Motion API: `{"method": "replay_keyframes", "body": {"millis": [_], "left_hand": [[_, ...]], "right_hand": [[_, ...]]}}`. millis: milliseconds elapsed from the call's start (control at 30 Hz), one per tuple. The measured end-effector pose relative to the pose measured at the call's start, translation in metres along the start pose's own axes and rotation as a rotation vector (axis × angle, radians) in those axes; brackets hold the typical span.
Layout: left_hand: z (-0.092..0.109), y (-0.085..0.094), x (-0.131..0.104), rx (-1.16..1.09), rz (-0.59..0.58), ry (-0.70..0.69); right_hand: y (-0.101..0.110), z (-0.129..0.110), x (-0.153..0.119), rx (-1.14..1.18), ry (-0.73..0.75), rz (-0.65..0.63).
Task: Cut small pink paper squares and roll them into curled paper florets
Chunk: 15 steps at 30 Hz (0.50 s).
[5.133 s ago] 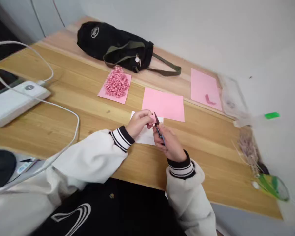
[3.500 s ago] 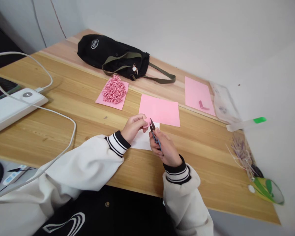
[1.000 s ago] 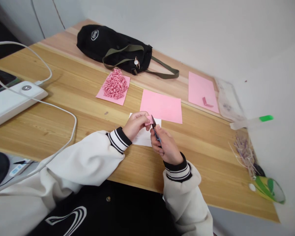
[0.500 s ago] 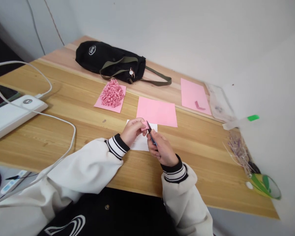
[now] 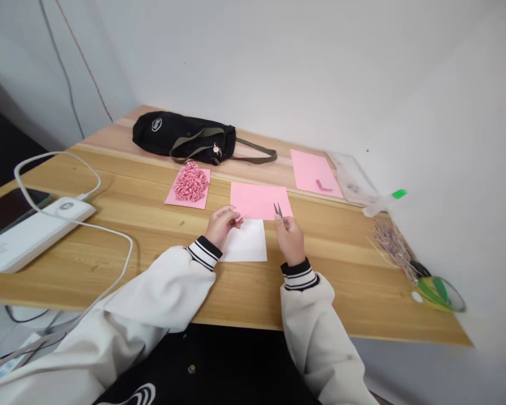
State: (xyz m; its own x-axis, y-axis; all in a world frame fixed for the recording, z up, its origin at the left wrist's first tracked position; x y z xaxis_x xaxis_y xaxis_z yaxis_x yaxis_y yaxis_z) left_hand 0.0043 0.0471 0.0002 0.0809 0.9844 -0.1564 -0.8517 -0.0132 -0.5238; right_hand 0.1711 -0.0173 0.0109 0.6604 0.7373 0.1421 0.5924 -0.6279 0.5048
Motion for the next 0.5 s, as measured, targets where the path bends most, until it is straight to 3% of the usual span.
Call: {"method": "replay_keyframes", "body": {"millis": [67,200,500], "left_hand": [[-0.002,0.001,0.001,0.011,0.013,0.0],[-0.004,0.004,0.003,0.023,0.073,0.033],[-0.002,0.006,0.004,0.073,0.069,0.091]], "right_hand": [[0.008,0.007,0.008,-0.251,-0.008,0.122],[0.013,0.016,0.012,-0.519,-0.06,0.051],[0.017,0.024,0.018,-0.454,-0.018,0.042]]}}
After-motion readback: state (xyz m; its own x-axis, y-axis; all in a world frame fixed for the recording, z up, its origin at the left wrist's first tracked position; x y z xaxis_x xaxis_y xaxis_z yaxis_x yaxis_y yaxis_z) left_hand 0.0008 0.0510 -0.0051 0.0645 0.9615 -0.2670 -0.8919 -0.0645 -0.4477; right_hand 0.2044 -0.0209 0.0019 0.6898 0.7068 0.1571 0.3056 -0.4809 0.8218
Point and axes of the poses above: each hand's wrist, its own x-axis towards the middle knuckle, its own y-axis out of the back of the hand, z = x × y, the point moved 4 cm from there along x, towards the middle knuckle, and after that the axes turned 12 degrees about z, right-handed, at the moved point
